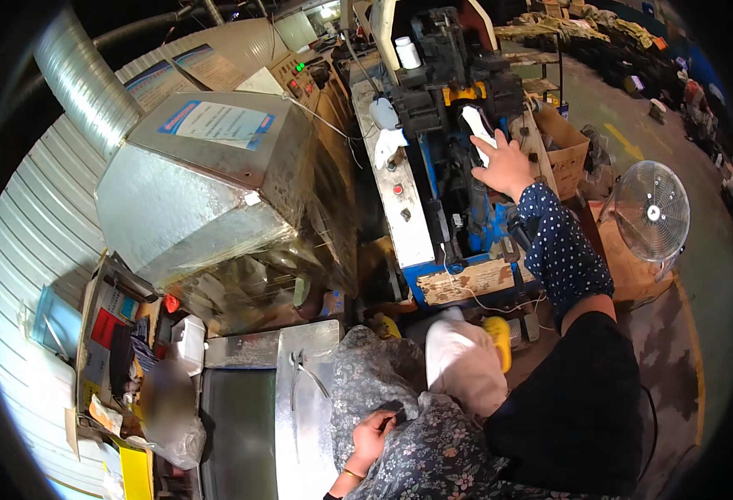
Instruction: Operating a lasting machine and inspecting shoe components on a conveyor belt.
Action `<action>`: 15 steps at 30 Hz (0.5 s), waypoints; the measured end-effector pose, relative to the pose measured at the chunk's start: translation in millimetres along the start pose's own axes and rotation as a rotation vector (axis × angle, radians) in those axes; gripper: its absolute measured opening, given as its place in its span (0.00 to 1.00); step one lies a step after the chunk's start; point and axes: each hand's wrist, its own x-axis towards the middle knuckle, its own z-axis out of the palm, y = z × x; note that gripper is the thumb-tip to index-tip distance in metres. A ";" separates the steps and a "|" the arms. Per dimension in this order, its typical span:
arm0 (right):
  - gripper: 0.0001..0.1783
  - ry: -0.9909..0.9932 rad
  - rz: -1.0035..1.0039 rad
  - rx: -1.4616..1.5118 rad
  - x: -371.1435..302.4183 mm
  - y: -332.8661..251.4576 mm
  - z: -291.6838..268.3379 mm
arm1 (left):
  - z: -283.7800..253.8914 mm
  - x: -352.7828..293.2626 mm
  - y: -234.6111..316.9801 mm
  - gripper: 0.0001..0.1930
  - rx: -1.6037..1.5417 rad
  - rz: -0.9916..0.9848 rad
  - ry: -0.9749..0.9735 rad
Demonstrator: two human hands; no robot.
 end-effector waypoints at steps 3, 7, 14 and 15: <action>0.41 0.077 -0.004 0.000 -2.3 2.3 5.2 | -2.9 -1.5 1.2 0.07 0.047 0.018 -0.007; 0.38 0.141 -0.016 0.029 1.2 0.9 0.7 | -9.4 -3.4 -0.2 0.09 0.030 0.021 -0.054; 0.33 0.047 -0.182 0.210 67.8 34.8 28.4 | -3.5 -6.1 -11.4 0.12 0.023 -0.043 0.025; 0.33 -0.059 -0.107 0.185 82.4 52.8 35.9 | -3.1 -6.6 -13.7 0.12 0.019 0.006 -0.021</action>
